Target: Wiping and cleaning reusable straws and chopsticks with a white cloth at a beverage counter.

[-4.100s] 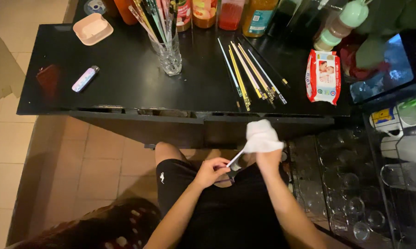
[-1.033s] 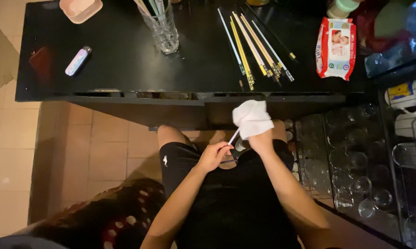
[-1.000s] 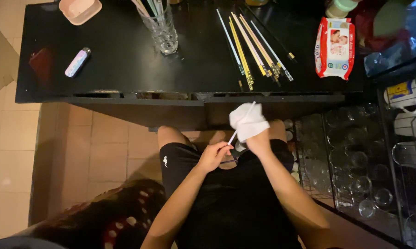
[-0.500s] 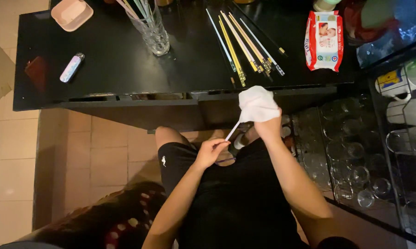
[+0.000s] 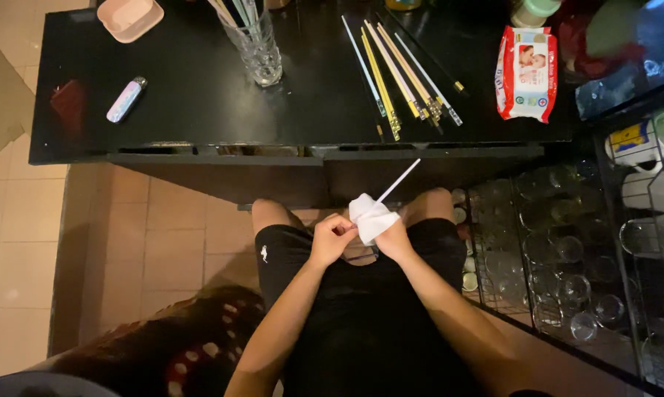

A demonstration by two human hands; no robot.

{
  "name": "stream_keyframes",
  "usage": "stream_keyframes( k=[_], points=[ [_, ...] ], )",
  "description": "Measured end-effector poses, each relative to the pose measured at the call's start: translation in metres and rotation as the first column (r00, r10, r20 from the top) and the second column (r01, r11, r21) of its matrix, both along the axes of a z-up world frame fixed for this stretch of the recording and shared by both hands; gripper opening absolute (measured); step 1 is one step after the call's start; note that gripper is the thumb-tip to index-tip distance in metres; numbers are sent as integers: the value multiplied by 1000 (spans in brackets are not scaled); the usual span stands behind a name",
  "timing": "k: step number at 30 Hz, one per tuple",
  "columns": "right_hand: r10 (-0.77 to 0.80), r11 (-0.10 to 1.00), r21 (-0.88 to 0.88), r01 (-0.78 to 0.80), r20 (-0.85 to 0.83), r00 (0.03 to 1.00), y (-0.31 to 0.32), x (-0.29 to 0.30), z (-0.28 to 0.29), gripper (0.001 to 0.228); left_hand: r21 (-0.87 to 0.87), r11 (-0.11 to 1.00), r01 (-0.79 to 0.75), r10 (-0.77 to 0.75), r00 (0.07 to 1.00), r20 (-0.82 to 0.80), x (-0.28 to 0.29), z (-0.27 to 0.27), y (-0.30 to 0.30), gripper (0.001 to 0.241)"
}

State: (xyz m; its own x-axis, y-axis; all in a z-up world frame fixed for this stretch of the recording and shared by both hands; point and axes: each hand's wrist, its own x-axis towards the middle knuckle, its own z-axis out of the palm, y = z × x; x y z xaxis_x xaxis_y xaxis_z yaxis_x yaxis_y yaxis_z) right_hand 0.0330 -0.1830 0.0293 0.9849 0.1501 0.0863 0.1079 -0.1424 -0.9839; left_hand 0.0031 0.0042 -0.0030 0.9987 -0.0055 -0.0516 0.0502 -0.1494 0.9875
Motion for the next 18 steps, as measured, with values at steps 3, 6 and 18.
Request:
stream_keyframes(
  k=[3,6,18],
  points=[
    [-1,1000,-29,-1,-58,998,-11,9,-2,27,-93,995,27,-29,1000,-11,-2,-15,0,13],
    [-253,951,-205,231,-89,963,-28,39,47,25,-97,994,53,-50,998,24,-1,-15,1,13],
    [-371,929,35,370,66,926,-14,36,54,25,-381,924,-28,-30,989,-147,7,-31,8,25]
  ],
)
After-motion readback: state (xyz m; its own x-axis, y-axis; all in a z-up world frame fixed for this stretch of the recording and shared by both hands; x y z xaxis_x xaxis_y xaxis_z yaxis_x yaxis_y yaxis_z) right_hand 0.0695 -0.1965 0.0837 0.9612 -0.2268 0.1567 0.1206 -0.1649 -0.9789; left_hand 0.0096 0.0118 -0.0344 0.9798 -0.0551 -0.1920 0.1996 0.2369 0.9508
